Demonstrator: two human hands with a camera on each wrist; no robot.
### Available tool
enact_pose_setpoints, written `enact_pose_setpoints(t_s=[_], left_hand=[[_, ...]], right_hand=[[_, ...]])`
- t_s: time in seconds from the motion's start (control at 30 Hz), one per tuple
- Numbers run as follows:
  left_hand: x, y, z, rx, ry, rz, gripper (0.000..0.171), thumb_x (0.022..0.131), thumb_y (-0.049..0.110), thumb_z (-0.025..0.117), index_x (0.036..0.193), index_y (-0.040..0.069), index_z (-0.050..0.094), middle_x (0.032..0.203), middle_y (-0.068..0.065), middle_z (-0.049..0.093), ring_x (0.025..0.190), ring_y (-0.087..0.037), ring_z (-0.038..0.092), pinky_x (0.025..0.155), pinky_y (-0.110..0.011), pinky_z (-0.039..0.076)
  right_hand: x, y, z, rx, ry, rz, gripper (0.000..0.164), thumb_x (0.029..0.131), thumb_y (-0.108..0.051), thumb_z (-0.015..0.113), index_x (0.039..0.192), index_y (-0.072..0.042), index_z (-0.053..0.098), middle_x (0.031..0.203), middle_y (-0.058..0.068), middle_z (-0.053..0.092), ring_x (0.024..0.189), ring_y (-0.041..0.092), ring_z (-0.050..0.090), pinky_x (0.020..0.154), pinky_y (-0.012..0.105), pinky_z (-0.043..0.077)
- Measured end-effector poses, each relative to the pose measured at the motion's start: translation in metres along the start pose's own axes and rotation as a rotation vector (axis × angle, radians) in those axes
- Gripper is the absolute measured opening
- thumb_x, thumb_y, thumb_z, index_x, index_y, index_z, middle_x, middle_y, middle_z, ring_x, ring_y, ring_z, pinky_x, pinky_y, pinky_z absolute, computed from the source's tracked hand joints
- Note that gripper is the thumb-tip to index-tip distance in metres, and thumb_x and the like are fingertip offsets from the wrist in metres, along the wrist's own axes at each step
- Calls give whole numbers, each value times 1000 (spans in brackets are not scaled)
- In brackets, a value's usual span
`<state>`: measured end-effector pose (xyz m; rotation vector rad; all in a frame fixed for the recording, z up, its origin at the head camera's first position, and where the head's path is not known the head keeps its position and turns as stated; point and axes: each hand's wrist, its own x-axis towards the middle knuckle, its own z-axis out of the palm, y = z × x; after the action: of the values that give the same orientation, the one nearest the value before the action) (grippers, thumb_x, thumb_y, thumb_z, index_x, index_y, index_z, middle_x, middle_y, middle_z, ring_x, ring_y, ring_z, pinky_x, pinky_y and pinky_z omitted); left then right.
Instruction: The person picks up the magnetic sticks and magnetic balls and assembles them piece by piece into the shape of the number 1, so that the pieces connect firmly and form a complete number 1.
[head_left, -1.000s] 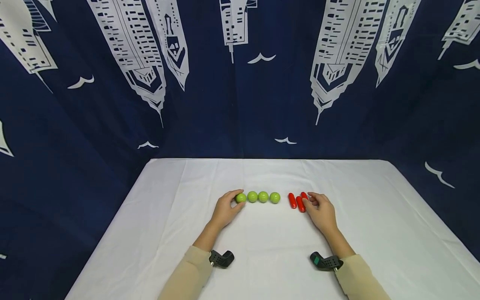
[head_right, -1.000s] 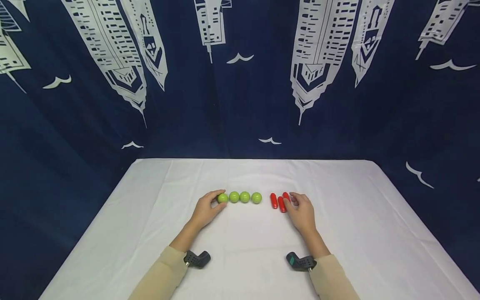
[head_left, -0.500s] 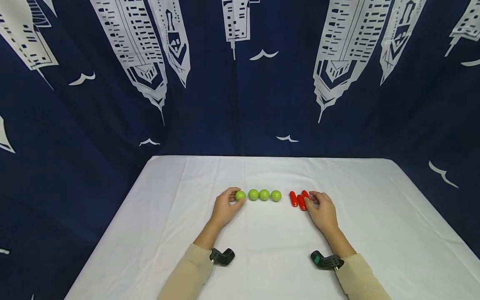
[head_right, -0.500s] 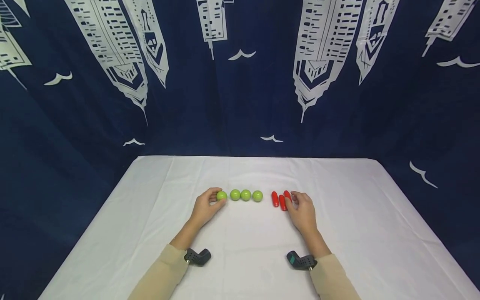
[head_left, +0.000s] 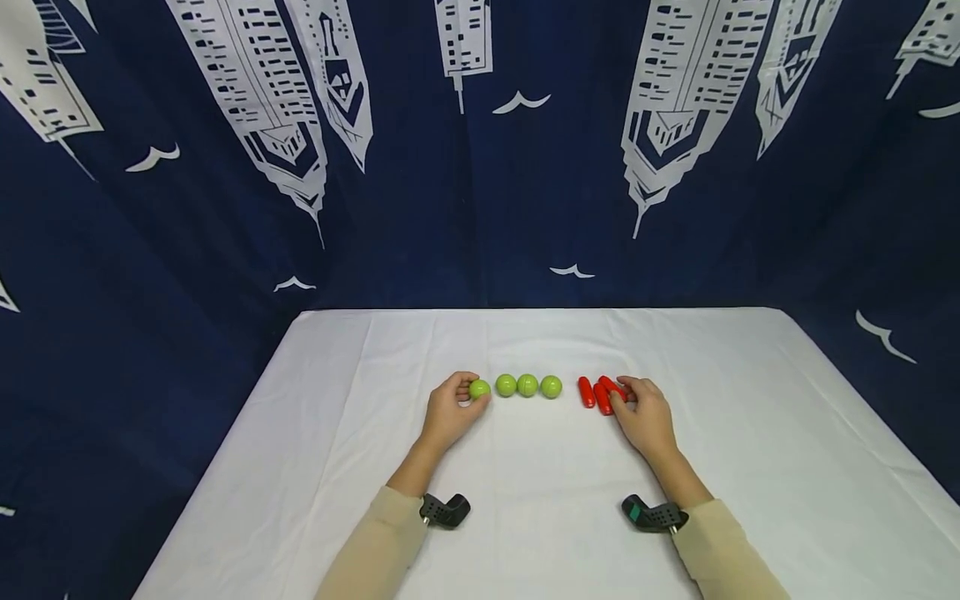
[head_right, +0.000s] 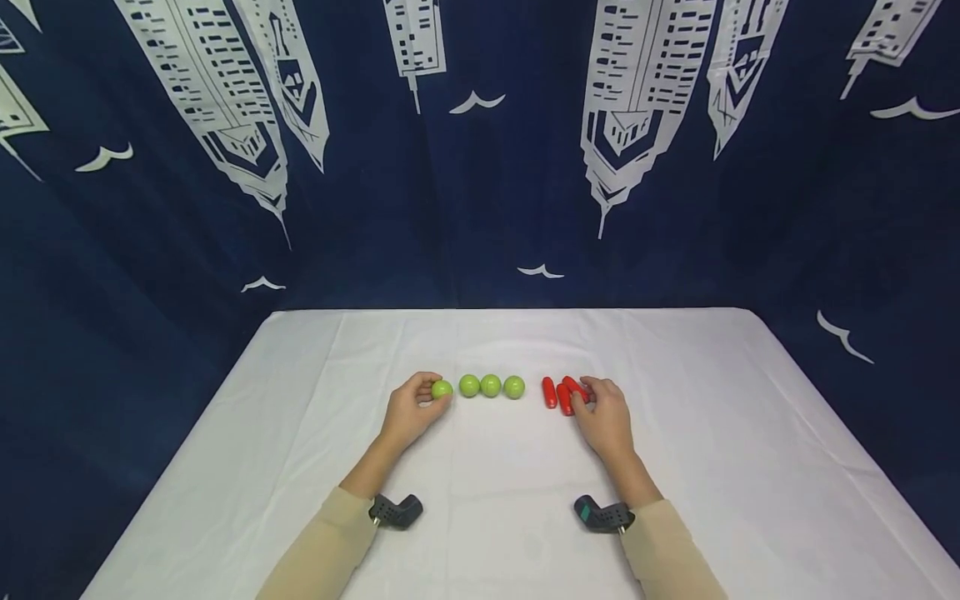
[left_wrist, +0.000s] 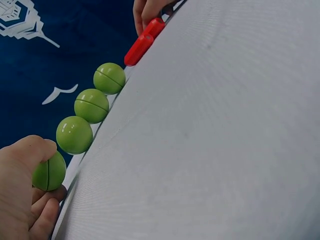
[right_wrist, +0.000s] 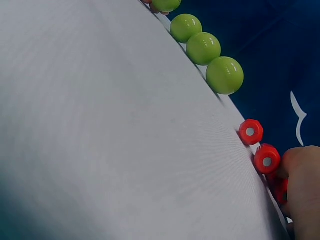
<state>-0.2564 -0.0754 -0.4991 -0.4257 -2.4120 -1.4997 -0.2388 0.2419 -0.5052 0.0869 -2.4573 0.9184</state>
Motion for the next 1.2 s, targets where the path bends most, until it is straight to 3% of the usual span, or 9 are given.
enact_pose_setpoints(t_s=[0.3,0.5,0.83,0.93,1.1,1.2], left_hand=[[-1,-1,-1,-15,10,4,31,83,10,77,109,-1,63,99,-12,68,90,-23,66,78,-26,55],[1,-3,1,-29,14,11,31,84,11,77,109,0,64,99,-11,68,89,-23,66,77,-26,55],[9,-1,-6,-169,24,-66,29,83,9,77,106,-2,65,96,-13,69,87,-23,67,76,-25,55],[14,-3,-9,-167,0,-80,28,83,8,77,105,-3,66,95,-12,68,87,-22,67,76,-25,55],[22,0,-14,-142,-68,-98,29,84,10,76,108,-3,66,97,-12,68,88,-24,67,77,-28,55],[27,2,-17,-142,-103,-122,31,84,12,77,110,-2,67,97,-11,68,89,-22,66,77,-27,55]], right_hand=[[-2,-1,-1,4,-18,-46,23,87,-2,65,106,10,66,94,21,62,85,35,57,75,47,45],[-1,-3,-4,14,1,16,22,90,-1,64,109,10,66,95,21,63,85,34,59,74,46,46],[3,-4,-9,86,29,141,21,92,-5,63,109,7,67,94,18,64,82,26,58,66,19,40],[6,-5,-11,122,11,193,22,93,-7,63,111,6,67,96,19,66,81,19,58,64,15,40],[12,-7,-18,190,-6,270,23,95,-7,62,116,3,66,100,20,68,76,-4,52,62,10,42],[15,-10,-21,213,-13,291,25,95,-8,63,118,2,66,103,20,67,76,-9,51,64,9,42]])
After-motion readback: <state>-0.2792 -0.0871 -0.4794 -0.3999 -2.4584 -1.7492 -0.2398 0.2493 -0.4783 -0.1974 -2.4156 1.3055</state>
